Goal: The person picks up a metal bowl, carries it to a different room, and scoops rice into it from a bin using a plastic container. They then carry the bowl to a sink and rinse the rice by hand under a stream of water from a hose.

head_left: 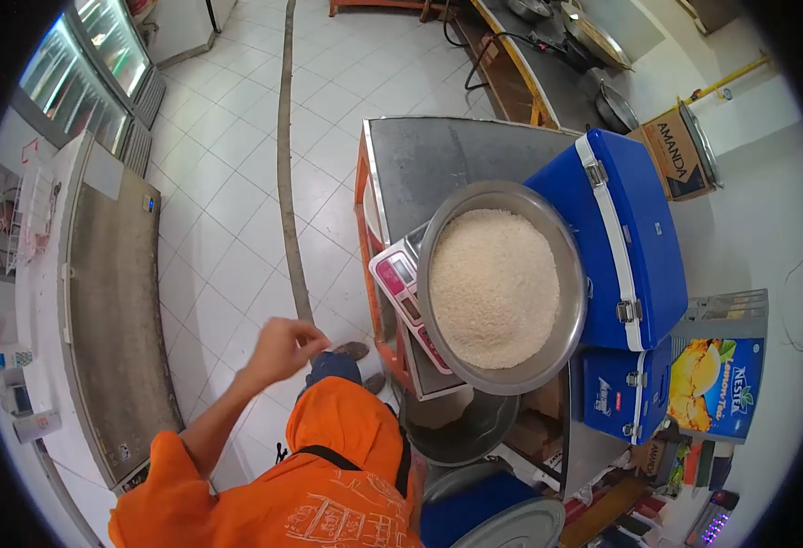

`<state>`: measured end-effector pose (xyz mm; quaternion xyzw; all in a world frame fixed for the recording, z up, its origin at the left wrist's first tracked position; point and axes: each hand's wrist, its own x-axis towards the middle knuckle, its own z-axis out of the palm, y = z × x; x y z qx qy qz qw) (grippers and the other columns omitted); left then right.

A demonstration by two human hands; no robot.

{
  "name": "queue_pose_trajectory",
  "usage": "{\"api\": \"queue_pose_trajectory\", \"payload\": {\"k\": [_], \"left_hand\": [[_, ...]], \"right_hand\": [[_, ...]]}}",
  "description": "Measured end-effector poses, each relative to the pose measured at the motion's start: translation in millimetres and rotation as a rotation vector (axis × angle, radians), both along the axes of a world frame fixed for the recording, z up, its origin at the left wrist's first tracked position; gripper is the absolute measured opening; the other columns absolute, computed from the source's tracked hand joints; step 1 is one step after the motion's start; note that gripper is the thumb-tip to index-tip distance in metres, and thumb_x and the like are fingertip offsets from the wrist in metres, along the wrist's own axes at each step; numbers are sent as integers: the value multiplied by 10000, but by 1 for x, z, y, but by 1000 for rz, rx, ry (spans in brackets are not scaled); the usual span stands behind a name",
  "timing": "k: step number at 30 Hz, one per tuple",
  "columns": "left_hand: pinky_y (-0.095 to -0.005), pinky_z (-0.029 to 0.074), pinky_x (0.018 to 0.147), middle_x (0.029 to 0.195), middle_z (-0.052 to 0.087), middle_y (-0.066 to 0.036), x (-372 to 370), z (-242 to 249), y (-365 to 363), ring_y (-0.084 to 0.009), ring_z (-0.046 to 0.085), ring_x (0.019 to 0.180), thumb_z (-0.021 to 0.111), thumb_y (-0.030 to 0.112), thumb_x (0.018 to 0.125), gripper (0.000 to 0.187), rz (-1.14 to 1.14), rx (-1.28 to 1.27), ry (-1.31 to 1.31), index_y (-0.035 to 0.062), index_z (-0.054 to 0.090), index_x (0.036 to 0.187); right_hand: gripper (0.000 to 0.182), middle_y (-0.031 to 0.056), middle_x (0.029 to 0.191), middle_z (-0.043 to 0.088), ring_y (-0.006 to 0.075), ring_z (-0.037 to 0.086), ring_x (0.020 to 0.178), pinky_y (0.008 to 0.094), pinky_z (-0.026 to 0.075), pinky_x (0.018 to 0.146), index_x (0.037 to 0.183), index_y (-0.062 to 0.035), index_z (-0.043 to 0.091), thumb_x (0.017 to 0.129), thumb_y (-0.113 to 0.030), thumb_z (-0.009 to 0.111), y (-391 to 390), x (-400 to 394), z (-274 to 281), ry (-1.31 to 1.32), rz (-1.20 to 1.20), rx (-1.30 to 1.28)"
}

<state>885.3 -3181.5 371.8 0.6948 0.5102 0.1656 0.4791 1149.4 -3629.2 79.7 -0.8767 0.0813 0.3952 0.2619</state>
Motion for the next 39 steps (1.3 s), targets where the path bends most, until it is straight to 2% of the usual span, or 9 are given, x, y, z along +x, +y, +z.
{"api": "queue_pose_trajectory", "payload": {"k": [13,28,32,33,34,35,36,37,39], "left_hand": [[-306,535,647,757,709,-152,105,77,45,-194,658,622,667,70,858,149,35,30,-298,-50,717,931],[-253,494,613,788,708,-56,140,82,81,-109,639,702,600,34,910,171,-200,-206,-227,-72,709,988],[-262,502,642,818,713,-53,180,74,73,-114,644,712,576,16,922,216,-336,-101,-308,-56,702,1081],[-275,512,642,858,728,-85,186,74,71,-121,649,712,565,-5,910,265,-316,-38,-277,-36,689,1142],[-278,514,641,867,731,-99,188,68,72,-123,650,708,566,-6,907,267,-284,89,-260,-34,689,1142],[-282,516,640,876,734,-112,189,58,75,-125,651,704,568,-7,903,269,-248,220,-242,-32,688,1142],[-286,518,639,885,737,-125,190,53,77,-127,653,700,569,-8,899,270,-213,351,-222,-30,687,1142],[-277,506,614,871,738,-142,196,63,73,-125,638,664,611,10,886,220,-123,362,-230,-27,708,1080],[-265,489,592,826,733,-122,199,64,73,-118,622,644,643,27,878,174,-85,419,-226,-28,718,1025]], "right_hand": [[879,234,1396,476,403,450,1284,543,397,1025,1371,-17,472,821,-687,617,-49,-36,16,12,-305,92],[878,208,1399,484,380,457,1285,549,408,1009,1383,-44,461,820,-703,603,-89,-145,19,41,-1134,428],[877,201,1400,486,374,459,1286,550,410,1005,1386,-52,458,820,-707,600,-131,-161,40,-57,-1293,755],[772,188,1235,589,377,541,1157,564,418,981,1204,-83,595,774,-722,638,-131,-153,61,-111,-1691,985],[763,180,1217,588,365,548,1132,572,436,957,1174,-78,588,782,-734,604,-152,-150,63,-184,-1815,1290],[775,175,1362,532,347,536,1205,529,442,947,1357,-139,471,864,-735,502,-127,-128,118,-343,-2007,1494],[843,184,1237,563,351,570,1081,583,470,913,1310,-78,497,848,-781,443,-131,-118,137,-468,-2033,1579],[868,212,1299,535,359,567,1103,574,469,932,1374,-83,444,868,-786,384,-121,-99,172,-689,-2132,1606],[856,193,1342,519,359,535,1183,563,445,993,1386,-49,436,875,-736,467,-146,-90,182,-704,-1821,1639]]}}
